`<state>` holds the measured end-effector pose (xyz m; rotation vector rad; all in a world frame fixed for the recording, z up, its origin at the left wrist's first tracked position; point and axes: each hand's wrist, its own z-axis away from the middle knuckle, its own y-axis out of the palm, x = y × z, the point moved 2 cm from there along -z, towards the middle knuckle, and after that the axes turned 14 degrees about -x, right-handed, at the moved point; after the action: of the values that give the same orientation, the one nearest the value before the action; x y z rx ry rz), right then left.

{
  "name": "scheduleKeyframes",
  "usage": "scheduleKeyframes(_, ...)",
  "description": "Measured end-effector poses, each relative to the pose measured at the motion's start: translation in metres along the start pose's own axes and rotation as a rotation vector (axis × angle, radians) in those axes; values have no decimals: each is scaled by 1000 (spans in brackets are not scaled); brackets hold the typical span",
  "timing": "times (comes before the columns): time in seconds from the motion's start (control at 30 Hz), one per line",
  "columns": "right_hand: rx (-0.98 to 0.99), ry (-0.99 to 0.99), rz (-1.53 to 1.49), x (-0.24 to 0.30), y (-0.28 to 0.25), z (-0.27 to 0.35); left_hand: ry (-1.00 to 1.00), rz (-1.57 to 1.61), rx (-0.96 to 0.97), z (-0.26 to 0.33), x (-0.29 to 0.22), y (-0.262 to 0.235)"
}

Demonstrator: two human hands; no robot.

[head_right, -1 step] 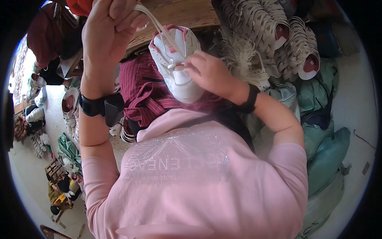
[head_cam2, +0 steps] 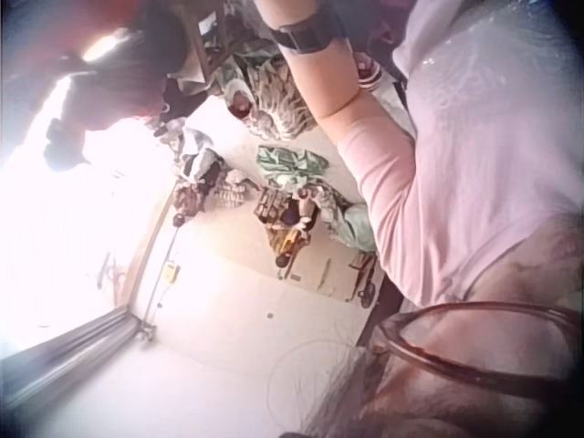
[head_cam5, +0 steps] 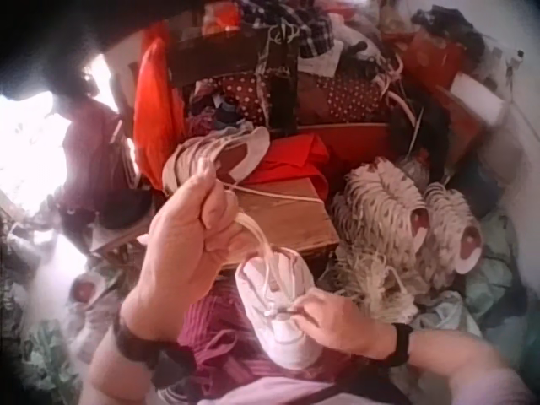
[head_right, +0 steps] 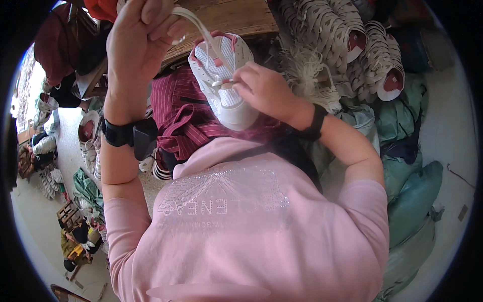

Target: The recorder is lacing up a white and pink athletic shoe.

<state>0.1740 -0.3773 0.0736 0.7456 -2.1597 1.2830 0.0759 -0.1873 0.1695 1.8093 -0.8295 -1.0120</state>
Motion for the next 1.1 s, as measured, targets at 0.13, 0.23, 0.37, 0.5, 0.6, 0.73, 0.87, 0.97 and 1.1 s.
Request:
scheduleKeyframes(0.13,-91,-255,254,-11,5,-9,54,-120,4,-3,12,25)
scheduleKeyframes(0.23,-73,-297,245,-15,10,-13,130,-641,-697,19,10,23)
scheduleKeyframes(0.37,234,381,-236,-28,3,-16,144,-621,-662,24,8,5)
scheduleKeyframes(0.5,340,553,-398,-38,1,-10,98,-297,-265,38,-20,-2)
scheduleKeyframes(0.6,299,849,-758,-33,10,5,196,-428,-568,63,-55,9)
scheduleKeyframes(0.73,95,792,-777,-22,26,3,373,-436,-387,93,-79,56)
scheduleKeyframes(0.87,78,451,-469,-21,12,-11,271,-453,-254,70,-42,79)
scheduleKeyframes(0.97,69,112,-325,-1,-2,-35,294,-659,-236,60,-32,80)
scheduleKeyframes(1.1,-76,-77,-104,29,8,-50,222,-788,-251,49,-15,70)
